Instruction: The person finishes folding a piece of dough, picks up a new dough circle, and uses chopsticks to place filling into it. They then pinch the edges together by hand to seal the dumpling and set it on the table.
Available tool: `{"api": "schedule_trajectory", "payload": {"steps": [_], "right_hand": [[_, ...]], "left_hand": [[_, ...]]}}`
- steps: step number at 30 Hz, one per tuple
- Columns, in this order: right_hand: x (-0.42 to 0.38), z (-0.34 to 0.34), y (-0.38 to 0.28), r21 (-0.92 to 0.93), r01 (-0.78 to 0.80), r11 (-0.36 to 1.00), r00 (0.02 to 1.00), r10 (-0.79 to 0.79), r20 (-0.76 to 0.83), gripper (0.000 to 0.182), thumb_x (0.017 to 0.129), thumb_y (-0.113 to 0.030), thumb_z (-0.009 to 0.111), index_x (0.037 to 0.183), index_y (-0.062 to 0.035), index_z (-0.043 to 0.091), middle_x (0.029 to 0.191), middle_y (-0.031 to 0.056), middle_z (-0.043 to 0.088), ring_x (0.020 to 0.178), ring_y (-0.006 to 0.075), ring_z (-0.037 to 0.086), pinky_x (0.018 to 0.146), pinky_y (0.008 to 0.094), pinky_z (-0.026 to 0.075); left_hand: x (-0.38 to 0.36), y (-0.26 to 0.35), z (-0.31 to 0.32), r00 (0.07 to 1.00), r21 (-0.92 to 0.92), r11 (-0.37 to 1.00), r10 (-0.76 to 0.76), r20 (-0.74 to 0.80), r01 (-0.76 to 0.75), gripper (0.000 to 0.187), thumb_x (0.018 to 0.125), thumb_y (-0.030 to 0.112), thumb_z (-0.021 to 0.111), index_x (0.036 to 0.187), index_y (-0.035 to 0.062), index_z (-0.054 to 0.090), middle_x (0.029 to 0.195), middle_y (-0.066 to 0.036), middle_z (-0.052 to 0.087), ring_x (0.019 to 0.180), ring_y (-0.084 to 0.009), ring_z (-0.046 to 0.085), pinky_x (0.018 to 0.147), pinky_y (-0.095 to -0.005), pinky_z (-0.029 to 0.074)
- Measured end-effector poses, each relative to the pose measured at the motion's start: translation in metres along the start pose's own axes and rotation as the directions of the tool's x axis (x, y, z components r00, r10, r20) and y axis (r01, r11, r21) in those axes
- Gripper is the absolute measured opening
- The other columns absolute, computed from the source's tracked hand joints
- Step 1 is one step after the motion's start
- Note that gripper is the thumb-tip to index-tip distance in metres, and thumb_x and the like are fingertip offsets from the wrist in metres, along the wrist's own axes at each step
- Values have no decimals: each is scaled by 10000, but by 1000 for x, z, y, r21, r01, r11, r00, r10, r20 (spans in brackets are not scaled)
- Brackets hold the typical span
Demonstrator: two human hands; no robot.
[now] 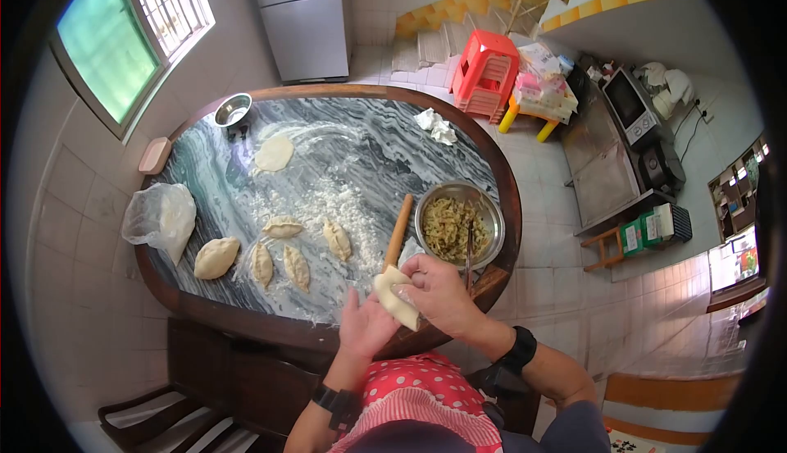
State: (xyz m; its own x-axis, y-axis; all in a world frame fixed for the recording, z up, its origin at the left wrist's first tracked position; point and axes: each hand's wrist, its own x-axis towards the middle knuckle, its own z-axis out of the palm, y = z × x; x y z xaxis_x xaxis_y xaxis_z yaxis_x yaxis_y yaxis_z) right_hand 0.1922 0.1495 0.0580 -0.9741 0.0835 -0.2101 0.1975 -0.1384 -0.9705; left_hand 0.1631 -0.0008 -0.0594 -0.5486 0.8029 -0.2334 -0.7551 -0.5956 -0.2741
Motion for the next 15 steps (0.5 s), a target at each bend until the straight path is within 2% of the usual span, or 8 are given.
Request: {"api": "schedule_trajectory", "payload": {"steps": [1, 3, 4, 7, 9, 12, 14, 15], "right_hand": [[0, 4, -3, -5, -1, 1000, 1000, 1, 1, 157, 893, 4, 605, 1030, 23, 530, 896, 76, 649, 804, 100, 635, 654, 227, 514], [2, 9, -7, 5, -126, 992, 991, 125, 45, 157, 895, 7, 602, 1033, 26, 529, 888, 77, 651, 798, 98, 635, 638, 224, 515], [4, 7, -3, 1, -131, 991, 991, 131, 38, 156, 896, 3, 603, 1031, 26, 528, 895, 84, 659, 797, 104, 641, 632, 225, 517], [9, -6, 21, -58, -108, 992, 992, 104, -73, 174, 887, -3, 613, 1041, 25, 536, 910, 97, 664, 816, 122, 646, 649, 232, 523], [10, -11, 22, -193, -60, 979, 995, 44, -85, 188, 881, -15, 604, 1039, 64, 543, 902, 120, 662, 765, 125, 653, 651, 251, 529], [7, -14, 12, -614, -46, 788, 983, -72, -166, 253, 854, -57, 615, 1089, 37, 615, 977, 151, 681, 820, 209, 681, 735, 305, 535], [10, -25, 22, -588, -24, 808, 968, -128, -214, 250, 854, -58, 614, 1088, 27, 618, 975, 147, 680, 831, 206, 678, 734, 309, 533], [12, -31, 25, -561, 2, 828, 948, -181, -263, 247, 853, -59, 612, 1087, 18, 620, 973, 142, 680, 842, 202, 676, 733, 313, 532]], "left_hand": [[6, 2, -15, 1000, -4, 1000, 0, 3, 0, 728, 981, 593, 252, 1471, 57, 298, 1503, -173, 339, 1375, -343, 349, 1143, -517, 248], [17, 2, -26, 980, -93, 995, -27, 198, 46, 660, 988, 541, 310, 1454, 74, 339, 1456, -162, 410, 1294, -342, 451, 1093, -514, 341], [15, 2, -33, 988, 10, 1000, 17, 150, -19, 544, 1018, 433, 332, 1420, 71, 388, 1390, -144, 482, 1232, -317, 502, 1076, -475, 370], [12, 0, 5, 989, -70, 996, -47, 138, 57, 551, 1021, 443, 311, 1408, 62, 404, 1397, -147, 476, 1254, -319, 484, 1073, -484, 372], [12, 1, 18, 995, -17, 1000, -8, 96, 9, 577, 1022, 461, 289, 1423, 59, 388, 1412, -152, 463, 1271, -328, 470, 1074, -490, 368], [10, 7, 22, 986, -135, 989, -35, 163, 57, 607, 1020, 485, 264, 1428, 51, 377, 1434, -170, 433, 1297, -344, 445, 1090, -502, 348], [11, 10, 45, 998, 183, 983, 6, 62, -18, 621, 1019, 497, 242, 1424, 46, 381, 1425, -185, 440, 1319, -348, 421, 1106, -515, 326], [10, 11, 50, 998, 178, 984, 9, 62, -20, 621, 1019, 497, 242, 1424, 46, 381, 1425, -185, 440, 1319, -348, 421, 1106, -515, 326]]}}
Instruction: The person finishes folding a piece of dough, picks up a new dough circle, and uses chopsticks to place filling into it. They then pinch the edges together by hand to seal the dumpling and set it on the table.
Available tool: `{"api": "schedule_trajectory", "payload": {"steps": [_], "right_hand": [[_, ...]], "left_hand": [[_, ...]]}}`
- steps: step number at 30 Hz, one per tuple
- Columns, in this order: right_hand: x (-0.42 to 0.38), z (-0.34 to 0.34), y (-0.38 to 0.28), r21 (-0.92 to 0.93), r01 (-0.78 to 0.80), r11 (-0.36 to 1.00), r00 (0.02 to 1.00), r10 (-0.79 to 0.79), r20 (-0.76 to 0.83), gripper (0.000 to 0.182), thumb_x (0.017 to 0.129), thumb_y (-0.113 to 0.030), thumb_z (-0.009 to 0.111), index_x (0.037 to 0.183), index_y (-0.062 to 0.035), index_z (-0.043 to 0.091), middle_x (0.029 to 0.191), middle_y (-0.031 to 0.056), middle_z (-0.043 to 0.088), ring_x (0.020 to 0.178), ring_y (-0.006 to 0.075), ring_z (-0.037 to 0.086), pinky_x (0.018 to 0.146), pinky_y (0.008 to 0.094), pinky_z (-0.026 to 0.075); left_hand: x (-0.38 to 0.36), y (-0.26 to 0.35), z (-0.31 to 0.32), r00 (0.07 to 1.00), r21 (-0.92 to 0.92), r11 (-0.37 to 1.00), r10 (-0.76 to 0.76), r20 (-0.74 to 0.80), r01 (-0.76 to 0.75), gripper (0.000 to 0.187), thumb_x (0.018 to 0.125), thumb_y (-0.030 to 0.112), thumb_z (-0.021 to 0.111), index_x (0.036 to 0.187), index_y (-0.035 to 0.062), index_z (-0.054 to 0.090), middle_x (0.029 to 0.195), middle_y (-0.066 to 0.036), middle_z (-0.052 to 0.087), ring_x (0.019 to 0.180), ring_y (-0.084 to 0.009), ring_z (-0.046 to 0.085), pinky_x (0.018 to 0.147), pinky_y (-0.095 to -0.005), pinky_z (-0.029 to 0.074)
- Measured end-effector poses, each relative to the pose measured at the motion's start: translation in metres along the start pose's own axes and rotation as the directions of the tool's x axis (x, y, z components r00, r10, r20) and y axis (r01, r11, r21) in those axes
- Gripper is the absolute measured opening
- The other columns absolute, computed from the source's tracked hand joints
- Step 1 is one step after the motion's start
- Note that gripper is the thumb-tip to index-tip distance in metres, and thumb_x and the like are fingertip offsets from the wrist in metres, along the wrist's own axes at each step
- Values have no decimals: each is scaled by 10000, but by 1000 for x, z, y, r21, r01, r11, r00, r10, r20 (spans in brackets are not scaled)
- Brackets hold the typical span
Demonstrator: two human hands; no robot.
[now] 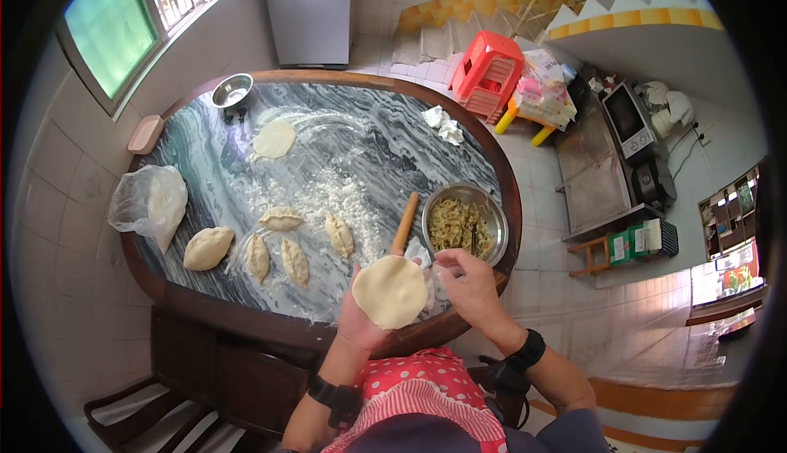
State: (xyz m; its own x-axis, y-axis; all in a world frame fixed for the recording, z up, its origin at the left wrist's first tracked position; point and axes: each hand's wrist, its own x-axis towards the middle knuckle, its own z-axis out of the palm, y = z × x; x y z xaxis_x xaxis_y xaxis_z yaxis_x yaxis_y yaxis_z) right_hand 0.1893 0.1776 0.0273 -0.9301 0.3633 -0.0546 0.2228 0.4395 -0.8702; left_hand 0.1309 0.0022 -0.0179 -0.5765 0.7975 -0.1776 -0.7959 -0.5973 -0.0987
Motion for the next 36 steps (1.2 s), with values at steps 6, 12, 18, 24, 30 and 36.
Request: {"api": "schedule_trajectory", "payload": {"steps": [6, 12, 18, 24, 30, 36], "right_hand": [[21, 3, -24, 94, 12, 996, 982, -30, 188, 280, 830, -184, 689, 1020, 20, 667, 902, 106, 684, 795, 154, 647, 686, 297, 510], [28, 8, -20, 160, -83, 984, 903, 7, 430, 260, 809, -187, 694, 937, 40, 691, 747, 90, 666, 709, 112, 621, 642, 274, 493], [30, 15, -28, 184, -171, 968, 933, 99, 345, 196, 829, -141, 675, 896, 43, 691, 732, 71, 667, 687, 95, 602, 627, 272, 487], [34, 21, -10, 199, -152, 968, 933, 74, 353, 177, 860, -134, 672, 903, 37, 682, 772, 15, 653, 723, 48, 569, 624, 234, 471], [34, 27, -3, 206, -205, 957, 952, 146, 268, 179, 892, -132, 643, 953, 35, 667, 788, 12, 650, 746, 46, 575, 629, 222, 470], [25, 16, 3, 562, -508, 653, 861, 407, 305, 329, 935, -212, 626, 1152, 32, 585, 981, 75, 666, 806, 109, 641, 690, 233, 515]], "left_hand": [[-2, 8, -17, 955, -185, 939, -296, -2, 290, 753, 974, 613, 239, 1445, 32, 328, 1452, -197, 400, 1322, -404, 412, 1091, -584, 323], [2, 10, -21, 917, -54, 918, -395, -47, 393, 809, 940, 678, 219, 1447, 58, 328, 1439, -187, 421, 1301, -408, 437, 1080, -600, 330], [-2, 17, -9, 925, -31, 925, -378, 29, 379, 711, 966, 607, 324, 1424, 63, 356, 1409, -190, 449, 1276, -411, 461, 1065, -642, 323], [-4, 32, -12, 906, 187, 893, -372, -201, 408, 462, 978, 209, 521, 1375, 18, 380, 1324, -179, 518, 1192, -321, 559, 1027, -457, 453], [4, 33, -8, 892, 252, 859, -404, -204, 446, 456, 991, 214, 497, 1380, 11, 375, 1327, -170, 519, 1196, -304, 559, 1017, -436, 462], [11, 25, 2, 946, 277, 913, -247, -211, 300, 492, 993, 219, 496, 1409, 6, 345, 1356, -173, 496, 1239, -305, 523, 1033, -422, 448]]}}
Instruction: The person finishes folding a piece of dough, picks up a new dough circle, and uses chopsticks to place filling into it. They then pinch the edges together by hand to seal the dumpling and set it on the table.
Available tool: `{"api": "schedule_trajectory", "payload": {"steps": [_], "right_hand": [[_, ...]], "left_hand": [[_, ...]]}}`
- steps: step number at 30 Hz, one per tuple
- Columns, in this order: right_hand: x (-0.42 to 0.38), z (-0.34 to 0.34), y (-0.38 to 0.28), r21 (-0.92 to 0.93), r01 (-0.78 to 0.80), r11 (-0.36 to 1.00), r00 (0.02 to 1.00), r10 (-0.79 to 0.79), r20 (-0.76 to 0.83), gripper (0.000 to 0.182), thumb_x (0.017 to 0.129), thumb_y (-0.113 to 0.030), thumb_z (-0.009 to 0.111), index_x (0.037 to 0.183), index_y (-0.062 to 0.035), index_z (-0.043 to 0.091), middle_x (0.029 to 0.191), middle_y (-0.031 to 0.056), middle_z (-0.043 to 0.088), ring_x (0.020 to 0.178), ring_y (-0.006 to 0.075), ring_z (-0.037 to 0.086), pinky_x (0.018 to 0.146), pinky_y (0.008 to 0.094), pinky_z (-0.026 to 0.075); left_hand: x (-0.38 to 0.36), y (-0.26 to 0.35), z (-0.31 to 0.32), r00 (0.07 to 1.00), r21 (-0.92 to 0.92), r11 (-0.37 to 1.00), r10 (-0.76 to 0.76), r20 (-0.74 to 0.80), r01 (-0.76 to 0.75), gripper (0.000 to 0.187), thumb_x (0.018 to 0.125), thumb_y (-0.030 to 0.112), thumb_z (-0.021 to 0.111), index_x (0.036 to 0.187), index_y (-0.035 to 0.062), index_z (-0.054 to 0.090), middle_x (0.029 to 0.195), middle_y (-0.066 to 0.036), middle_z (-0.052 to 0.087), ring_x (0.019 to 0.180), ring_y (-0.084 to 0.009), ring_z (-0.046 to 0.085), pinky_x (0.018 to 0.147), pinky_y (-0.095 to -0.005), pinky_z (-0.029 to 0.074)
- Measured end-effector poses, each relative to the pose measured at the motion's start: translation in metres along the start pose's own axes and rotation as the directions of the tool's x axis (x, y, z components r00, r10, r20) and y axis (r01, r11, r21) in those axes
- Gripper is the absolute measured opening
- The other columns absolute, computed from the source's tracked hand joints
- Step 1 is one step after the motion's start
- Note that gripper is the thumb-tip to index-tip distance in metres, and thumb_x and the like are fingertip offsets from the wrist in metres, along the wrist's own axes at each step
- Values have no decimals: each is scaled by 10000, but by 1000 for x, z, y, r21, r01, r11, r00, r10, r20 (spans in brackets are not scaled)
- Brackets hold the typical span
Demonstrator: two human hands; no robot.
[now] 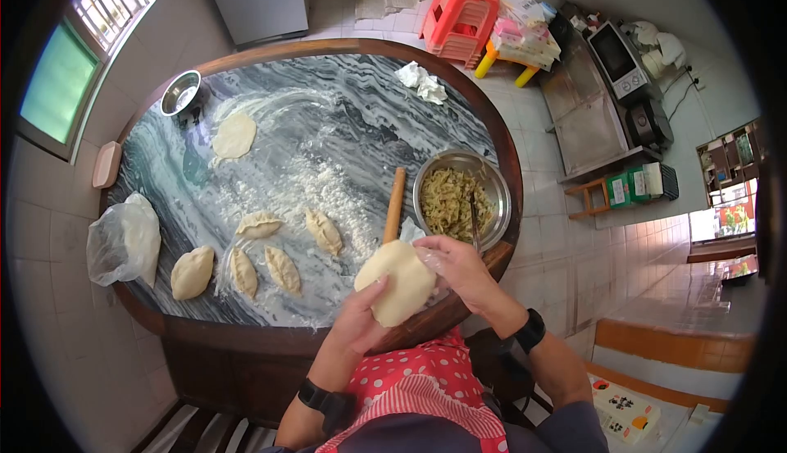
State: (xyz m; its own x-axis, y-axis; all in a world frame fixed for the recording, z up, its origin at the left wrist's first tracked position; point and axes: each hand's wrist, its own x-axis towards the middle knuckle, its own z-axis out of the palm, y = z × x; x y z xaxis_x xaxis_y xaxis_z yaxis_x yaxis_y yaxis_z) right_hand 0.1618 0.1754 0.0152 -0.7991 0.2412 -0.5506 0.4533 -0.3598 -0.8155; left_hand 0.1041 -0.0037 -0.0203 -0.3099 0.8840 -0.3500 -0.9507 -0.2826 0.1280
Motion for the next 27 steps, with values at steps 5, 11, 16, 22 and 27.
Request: {"api": "schedule_trajectory", "payload": {"steps": [5, 11, 16, 22, 27], "right_hand": [[2, -1, 16, 68, -42, 997, 993, 34, 109, 372, 926, -199, 645, 1198, 40, 555, 1027, 99, 665, 833, 132, 662, 684, 251, 549], [2, 31, 1, 192, 40, 981, 996, -55, 77, 269, 907, -60, 631, 1116, 82, 542, 919, 105, 672, 758, 123, 664, 622, 241, 556], [-6, 18, -3, 5, 41, 999, 995, -41, 91, 232, 919, -73, 622, 1081, 77, 549, 902, 105, 670, 754, 129, 664, 627, 233, 544], [-12, -84, 26, -687, 279, 671, 870, -479, -114, 241, 879, -63, 623, 1111, -2, 596, 982, 146, 661, 830, 233, 673, 735, 331, 539], [-14, -134, 31, -893, 383, -238, 739, -501, 451, 437, 705, -25, 674, 1133, -92, 615, 1175, 157, 575, 1082, 312, 549, 899, 426, 439]], "left_hand": [[9, -2, 10, 938, 163, 939, 325, -124, -304, 580, 993, 402, 460, 1413, 14, 362, 1404, -159, 467, 1264, -305, 495, 1064, -445, 397], [-7, 18, 39, 850, -117, 843, 524, -46, -526, 808, 944, 672, 265, 1472, 62, 308, 1461, -172, 403, 1340, -323, 401, 1116, -476, 313], [11, 17, 34, 838, -268, 801, 543, -50, -535, 766, 954, 658, 208, 1502, 127, 273, 1539, -175, 271, 1409, -352, 275, 1149, -516, 228], [28, 7, 16, 916, -492, 779, 384, -117, -389, 574, 1028, 427, 150, 1474, 112, 328, 1527, -134, 319, 1388, -355, 322, 1136, -550, 250], [30, 4, 23, 857, 29, 864, 503, -107, -503, 502, 1028, 325, 233, 1466, 92, 312, 1499, -154, 343, 1352, -367, 371, 1106, -583, 295]]}}
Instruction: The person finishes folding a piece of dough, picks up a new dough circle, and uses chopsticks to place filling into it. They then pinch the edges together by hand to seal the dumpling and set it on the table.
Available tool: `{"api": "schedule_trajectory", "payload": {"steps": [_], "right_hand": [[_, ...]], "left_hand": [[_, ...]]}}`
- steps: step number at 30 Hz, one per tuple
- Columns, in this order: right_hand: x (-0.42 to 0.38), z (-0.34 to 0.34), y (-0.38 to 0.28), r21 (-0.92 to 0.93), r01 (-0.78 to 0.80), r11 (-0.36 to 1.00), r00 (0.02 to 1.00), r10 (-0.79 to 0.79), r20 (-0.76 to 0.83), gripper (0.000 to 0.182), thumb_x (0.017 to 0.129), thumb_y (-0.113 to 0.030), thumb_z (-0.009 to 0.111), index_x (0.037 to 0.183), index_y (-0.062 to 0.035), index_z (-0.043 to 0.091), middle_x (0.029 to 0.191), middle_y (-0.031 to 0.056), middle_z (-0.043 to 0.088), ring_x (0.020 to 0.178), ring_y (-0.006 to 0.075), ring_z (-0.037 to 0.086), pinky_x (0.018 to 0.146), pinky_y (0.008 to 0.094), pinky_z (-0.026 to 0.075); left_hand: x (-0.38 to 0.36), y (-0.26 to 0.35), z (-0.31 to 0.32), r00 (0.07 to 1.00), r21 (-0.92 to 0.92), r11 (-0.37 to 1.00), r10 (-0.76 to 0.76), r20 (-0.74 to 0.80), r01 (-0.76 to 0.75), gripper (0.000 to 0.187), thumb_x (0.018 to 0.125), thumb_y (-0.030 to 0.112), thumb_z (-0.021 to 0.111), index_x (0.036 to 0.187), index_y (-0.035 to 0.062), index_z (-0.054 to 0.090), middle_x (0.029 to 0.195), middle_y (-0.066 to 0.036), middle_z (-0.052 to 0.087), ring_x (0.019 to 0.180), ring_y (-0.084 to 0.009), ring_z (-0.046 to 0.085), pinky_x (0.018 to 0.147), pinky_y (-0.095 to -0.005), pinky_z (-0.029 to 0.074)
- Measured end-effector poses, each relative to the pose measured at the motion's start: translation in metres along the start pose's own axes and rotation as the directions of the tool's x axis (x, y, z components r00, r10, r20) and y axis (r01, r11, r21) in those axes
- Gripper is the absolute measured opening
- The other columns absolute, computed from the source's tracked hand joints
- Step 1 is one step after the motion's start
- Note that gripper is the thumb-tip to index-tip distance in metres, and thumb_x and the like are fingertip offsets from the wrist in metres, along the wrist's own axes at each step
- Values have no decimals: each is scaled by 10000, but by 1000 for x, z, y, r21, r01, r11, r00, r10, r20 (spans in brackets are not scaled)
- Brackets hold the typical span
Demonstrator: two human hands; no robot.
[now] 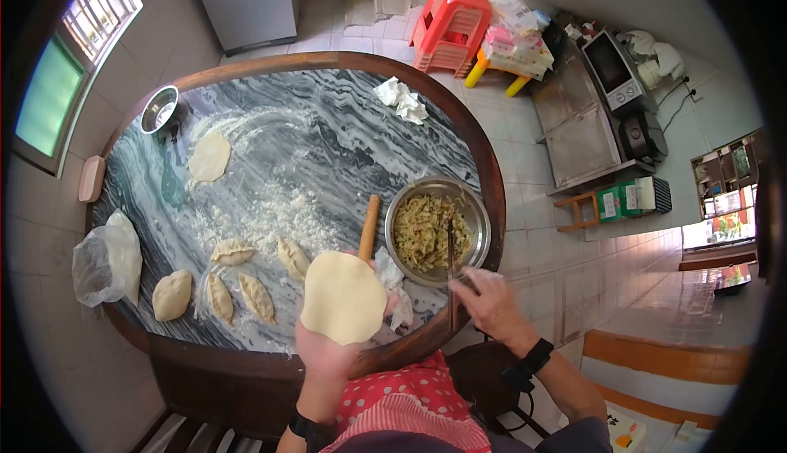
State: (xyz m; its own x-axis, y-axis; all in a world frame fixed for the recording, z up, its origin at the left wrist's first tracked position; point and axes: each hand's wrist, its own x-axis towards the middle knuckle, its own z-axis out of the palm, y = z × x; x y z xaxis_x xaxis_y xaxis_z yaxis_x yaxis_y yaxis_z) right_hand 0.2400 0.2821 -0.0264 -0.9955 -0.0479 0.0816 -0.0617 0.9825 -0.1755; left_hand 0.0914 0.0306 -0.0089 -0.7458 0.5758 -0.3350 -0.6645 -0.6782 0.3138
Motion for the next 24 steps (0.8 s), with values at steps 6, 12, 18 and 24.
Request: {"api": "schedule_trajectory", "payload": {"steps": [6, 12, 18, 24], "right_hand": [[20, 18, 1, 50, 114, 992, 992, -112, -51, 304, 736, -122, 698, 1021, -72, 606, 1112, 136, 576, 1026, 296, 560, 864, 416, 437], [36, -5, 16, 304, -81, 949, 910, 195, -366, 131, 773, -7, 702, 874, -13, 619, 903, 141, 609, 828, 290, 620, 706, 359, 507], [22, -51, 7, 587, -114, 801, 891, 344, -296, 120, 803, 41, 683, 910, 49, 631, 955, 159, 631, 868, 269, 636, 715, 324, 514], [36, -35, -18, 703, -48, 710, 936, 278, -217, 203, 810, 73, 653, 1011, 64, 627, 971, 202, 649, 895, 312, 659, 824, 344, 518]], "left_hand": [[0, 3, 23, 986, -58, 992, -103, 134, 112, 474, 1016, 248, 371, 1450, 75, 295, 1449, -155, 372, 1314, -352, 407, 1092, -552, 348], [7, 15, 39, 999, -231, 972, -44, -9, 41, 703, 985, 605, 184, 1489, 125, 279, 1514, -162, 304, 1378, -407, 306, 1142, -547, 236], [8, 32, 37, 996, -63, 995, 81, -31, -83, 776, 947, 673, 219, 1498, 130, 273, 1522, -137, 303, 1382, -338, 328, 1140, -522, 253], [14, 30, 32, 998, -135, 989, 68, 10, -66, 672, 1004, 544, 236, 1486, 78, 283, 1507, -181, 318, 1393, -375, 295, 1142, -541, 231]]}}
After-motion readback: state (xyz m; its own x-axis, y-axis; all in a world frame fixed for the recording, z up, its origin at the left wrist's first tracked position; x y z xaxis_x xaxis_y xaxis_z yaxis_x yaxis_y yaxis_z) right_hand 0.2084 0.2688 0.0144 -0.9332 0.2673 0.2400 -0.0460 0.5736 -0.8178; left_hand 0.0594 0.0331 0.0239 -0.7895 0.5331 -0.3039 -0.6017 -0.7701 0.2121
